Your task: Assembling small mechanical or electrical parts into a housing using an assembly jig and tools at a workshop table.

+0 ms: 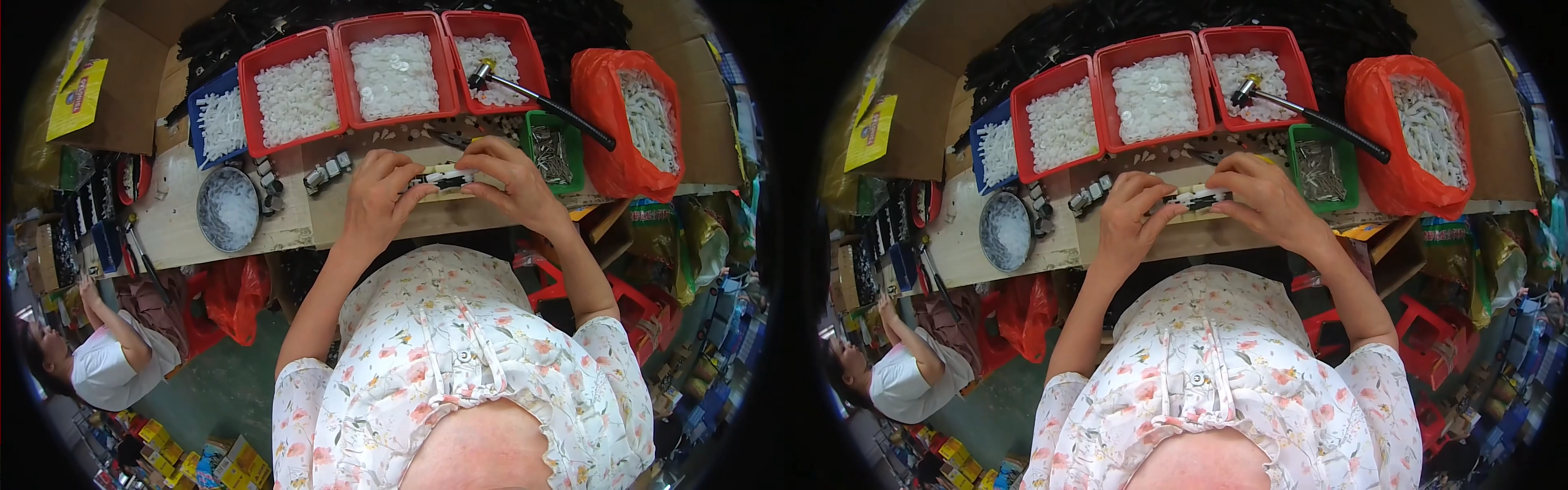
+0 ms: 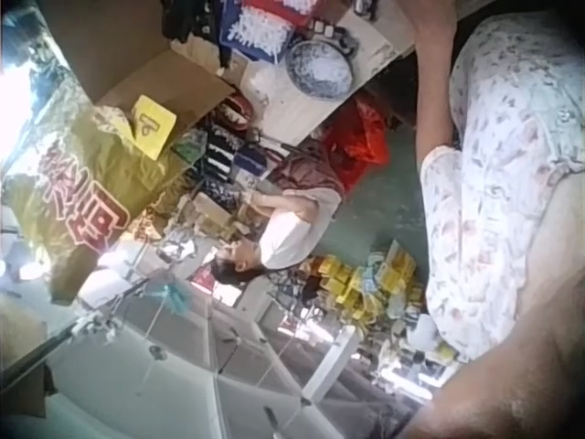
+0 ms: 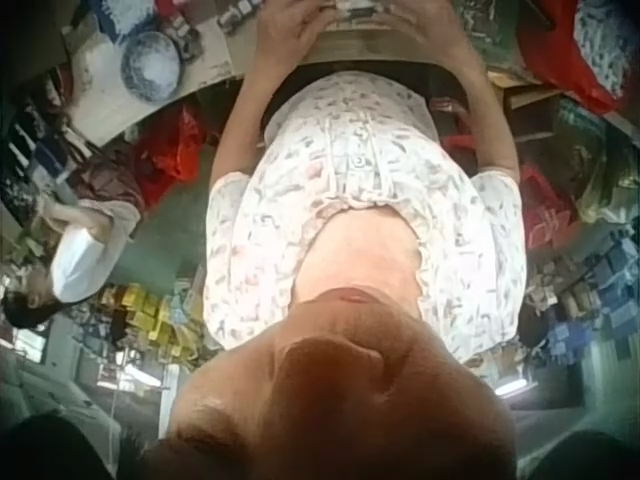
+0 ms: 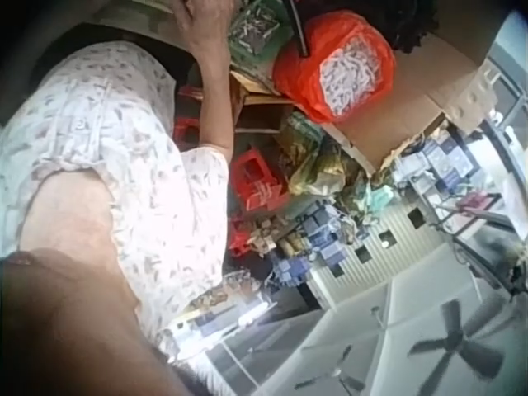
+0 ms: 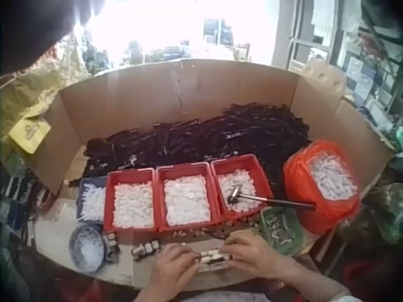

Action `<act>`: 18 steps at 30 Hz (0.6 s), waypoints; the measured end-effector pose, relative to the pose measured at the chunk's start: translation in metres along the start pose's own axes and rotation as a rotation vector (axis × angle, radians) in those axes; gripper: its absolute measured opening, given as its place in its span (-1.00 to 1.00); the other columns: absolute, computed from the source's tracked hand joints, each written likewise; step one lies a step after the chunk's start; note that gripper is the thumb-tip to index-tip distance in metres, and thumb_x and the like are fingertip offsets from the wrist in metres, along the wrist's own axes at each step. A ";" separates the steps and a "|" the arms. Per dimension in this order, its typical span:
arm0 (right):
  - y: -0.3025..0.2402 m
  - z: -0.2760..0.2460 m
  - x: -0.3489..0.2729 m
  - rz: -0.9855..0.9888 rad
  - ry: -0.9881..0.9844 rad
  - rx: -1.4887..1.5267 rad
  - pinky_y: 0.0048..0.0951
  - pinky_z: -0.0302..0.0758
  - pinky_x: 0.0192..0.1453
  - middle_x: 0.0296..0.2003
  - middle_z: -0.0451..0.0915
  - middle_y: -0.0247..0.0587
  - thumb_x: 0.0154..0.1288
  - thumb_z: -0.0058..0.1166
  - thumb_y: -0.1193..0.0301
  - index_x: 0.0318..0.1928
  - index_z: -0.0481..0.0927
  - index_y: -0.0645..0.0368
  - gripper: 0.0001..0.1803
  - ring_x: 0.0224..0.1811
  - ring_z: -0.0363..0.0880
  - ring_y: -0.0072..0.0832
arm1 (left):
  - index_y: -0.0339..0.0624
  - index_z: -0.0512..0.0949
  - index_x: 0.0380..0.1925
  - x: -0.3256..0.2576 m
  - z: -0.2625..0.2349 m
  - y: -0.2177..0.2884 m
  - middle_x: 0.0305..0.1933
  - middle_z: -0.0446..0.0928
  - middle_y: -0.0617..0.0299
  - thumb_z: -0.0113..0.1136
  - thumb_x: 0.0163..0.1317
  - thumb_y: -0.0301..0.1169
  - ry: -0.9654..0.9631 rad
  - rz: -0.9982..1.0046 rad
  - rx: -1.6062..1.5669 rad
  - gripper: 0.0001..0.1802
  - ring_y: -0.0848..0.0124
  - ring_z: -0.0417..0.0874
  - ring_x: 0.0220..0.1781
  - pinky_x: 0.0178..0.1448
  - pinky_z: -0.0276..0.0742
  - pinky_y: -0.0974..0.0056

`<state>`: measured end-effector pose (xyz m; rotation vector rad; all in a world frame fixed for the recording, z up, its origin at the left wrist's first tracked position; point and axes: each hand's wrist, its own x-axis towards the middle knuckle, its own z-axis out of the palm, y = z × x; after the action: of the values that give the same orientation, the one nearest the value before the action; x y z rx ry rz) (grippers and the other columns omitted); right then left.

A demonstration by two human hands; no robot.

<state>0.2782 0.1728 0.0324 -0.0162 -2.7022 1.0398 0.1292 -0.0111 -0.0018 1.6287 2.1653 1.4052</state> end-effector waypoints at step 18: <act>0.016 0.028 -0.017 0.096 0.004 -0.070 -0.25 0.40 -0.01 -0.21 0.46 -0.14 0.06 0.33 0.47 -0.09 0.59 0.24 -0.63 -0.07 0.46 -0.19 | -0.25 0.64 -0.34 -0.006 0.026 -0.004 -0.31 0.56 0.16 0.41 -0.03 -0.52 0.003 0.083 0.105 -0.79 0.15 0.55 -0.16 -0.10 0.49 0.14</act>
<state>0.2872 0.1644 -0.0020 -0.1623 -2.7569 0.9692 0.1430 0.0001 -0.0222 1.7730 2.2333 1.3354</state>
